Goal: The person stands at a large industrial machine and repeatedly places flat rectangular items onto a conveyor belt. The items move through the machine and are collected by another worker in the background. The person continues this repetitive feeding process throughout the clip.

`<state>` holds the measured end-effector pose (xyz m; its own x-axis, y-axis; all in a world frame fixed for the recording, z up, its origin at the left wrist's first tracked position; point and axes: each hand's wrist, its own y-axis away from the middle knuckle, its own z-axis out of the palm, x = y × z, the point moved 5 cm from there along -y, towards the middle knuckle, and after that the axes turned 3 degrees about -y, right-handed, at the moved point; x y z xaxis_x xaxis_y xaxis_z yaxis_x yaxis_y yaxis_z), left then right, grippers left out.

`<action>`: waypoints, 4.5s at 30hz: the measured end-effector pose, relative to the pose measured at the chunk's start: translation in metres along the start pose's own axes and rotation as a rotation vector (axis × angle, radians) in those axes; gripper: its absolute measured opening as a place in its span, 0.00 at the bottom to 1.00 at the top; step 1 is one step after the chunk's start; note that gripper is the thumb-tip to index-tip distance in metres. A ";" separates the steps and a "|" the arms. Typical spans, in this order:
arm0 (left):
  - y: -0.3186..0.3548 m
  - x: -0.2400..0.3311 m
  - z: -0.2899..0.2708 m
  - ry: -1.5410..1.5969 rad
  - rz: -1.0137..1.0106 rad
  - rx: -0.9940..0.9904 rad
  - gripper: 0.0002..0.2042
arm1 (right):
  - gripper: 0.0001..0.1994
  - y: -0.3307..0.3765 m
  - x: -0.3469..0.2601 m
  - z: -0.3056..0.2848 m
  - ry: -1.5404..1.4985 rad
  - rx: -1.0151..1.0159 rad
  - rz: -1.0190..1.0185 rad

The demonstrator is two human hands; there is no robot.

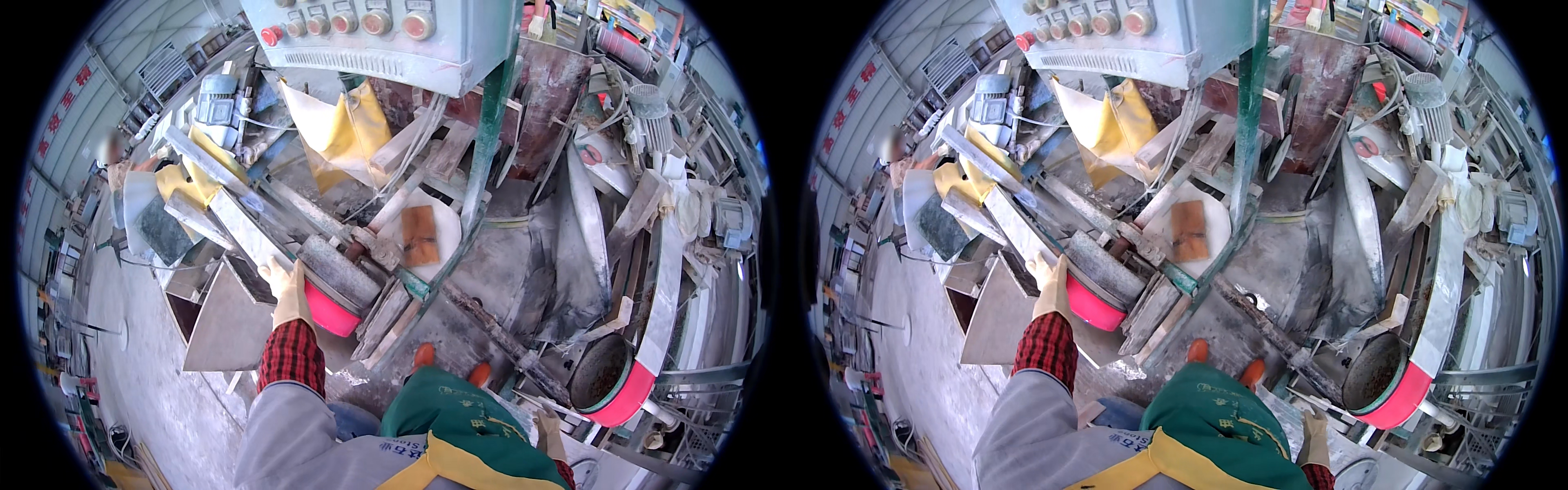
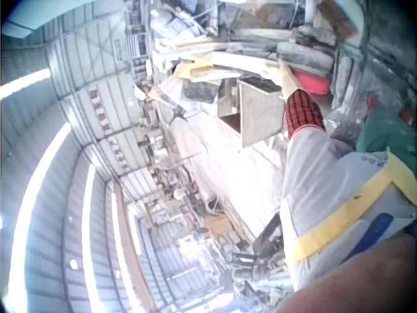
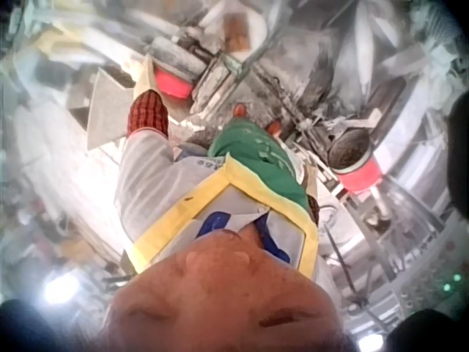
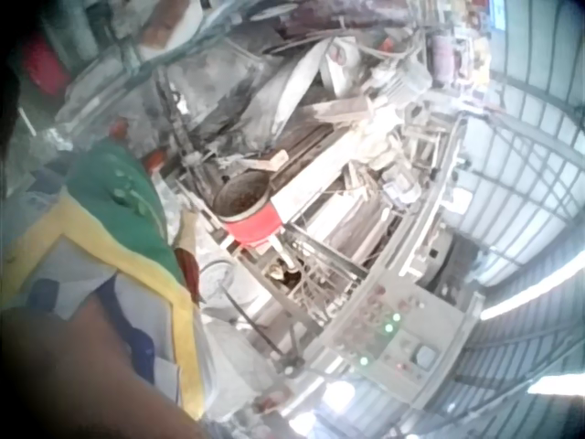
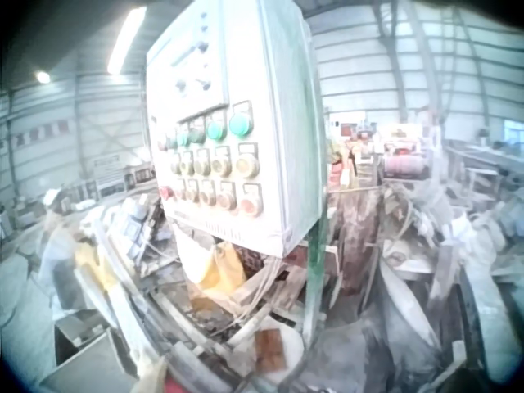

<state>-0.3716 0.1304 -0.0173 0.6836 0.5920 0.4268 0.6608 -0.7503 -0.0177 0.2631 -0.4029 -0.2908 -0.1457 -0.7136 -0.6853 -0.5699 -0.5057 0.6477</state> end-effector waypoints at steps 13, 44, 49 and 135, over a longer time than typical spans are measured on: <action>0.144 -0.003 -0.006 0.217 0.386 -0.032 0.38 | 0.20 0.028 -0.119 0.065 -0.274 -0.186 -0.220; 0.330 0.142 0.088 0.239 0.892 -1.275 0.28 | 0.36 0.010 -0.197 -0.188 -0.817 1.164 -0.188; 0.307 0.126 0.091 0.207 0.758 -1.245 0.27 | 0.32 -0.004 -0.190 -0.193 -0.907 1.154 -0.260; 0.325 0.145 0.083 0.314 0.501 -1.324 0.26 | 0.37 0.037 -0.183 -0.179 -0.862 1.097 -0.304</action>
<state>-0.0318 -0.0028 -0.0363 0.5427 0.2336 0.8068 -0.5071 -0.6745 0.5365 0.4138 -0.3780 -0.0817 -0.1175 0.0664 -0.9909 -0.9362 0.3255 0.1328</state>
